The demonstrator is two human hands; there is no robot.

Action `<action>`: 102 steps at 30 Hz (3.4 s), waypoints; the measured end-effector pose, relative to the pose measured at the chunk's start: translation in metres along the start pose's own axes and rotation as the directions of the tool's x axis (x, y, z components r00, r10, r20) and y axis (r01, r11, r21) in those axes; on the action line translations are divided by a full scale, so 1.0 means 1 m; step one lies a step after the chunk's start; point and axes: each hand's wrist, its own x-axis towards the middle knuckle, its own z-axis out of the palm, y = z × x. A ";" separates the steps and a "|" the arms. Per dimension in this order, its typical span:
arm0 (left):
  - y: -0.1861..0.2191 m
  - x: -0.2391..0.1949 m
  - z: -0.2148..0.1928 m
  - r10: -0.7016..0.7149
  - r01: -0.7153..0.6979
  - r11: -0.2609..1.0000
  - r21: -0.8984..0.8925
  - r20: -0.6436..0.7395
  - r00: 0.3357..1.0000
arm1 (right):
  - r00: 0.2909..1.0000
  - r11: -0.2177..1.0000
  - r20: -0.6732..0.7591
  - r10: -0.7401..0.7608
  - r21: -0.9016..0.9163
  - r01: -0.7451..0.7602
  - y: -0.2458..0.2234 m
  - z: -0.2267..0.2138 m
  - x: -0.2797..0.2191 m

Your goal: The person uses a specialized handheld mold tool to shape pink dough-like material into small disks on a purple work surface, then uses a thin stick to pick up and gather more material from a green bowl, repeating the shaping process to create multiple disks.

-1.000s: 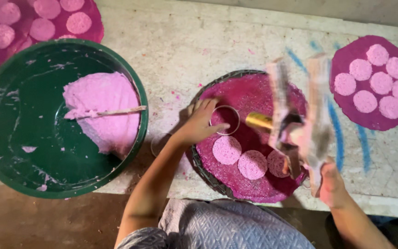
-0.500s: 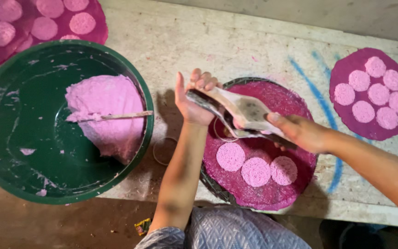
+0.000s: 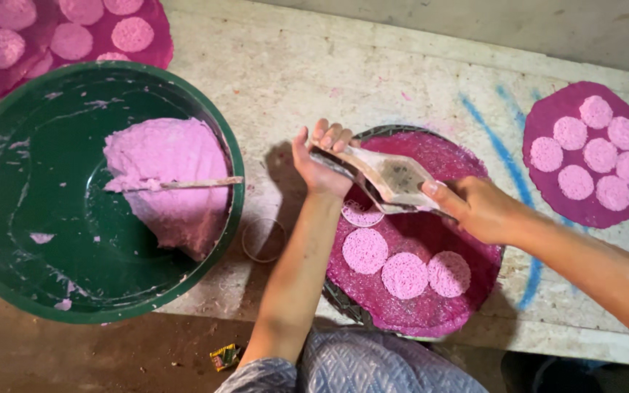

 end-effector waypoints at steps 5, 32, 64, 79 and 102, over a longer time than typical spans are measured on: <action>0.019 0.017 0.014 -0.040 0.035 0.993 0.115 0.047 0.998 | 0.984 0.988 -0.124 -0.129 0.068 0.138 -0.004 0.016 0.008; 0.007 0.018 0.035 0.055 -0.009 0.977 0.211 -0.209 0.976 | 0.954 0.980 -0.226 -0.197 -0.022 0.198 0.022 0.038 0.034; -0.080 -0.018 0.073 -0.350 -0.186 -0.728 0.660 -0.124 0.928 | 0.632 0.207 -0.774 -0.051 0.611 0.765 0.217 0.169 -0.099; -0.055 -0.215 0.197 -0.901 -0.588 -0.432 0.683 -0.347 0.259 | -0.043 -0.051 0.029 -0.999 -0.415 0.908 0.048 -0.006 -0.185; 0.305 -0.270 0.165 -0.350 0.452 0.407 0.793 -0.321 0.880 | -0.359 -0.289 0.155 -0.921 -0.887 0.359 -0.294 0.000 -0.069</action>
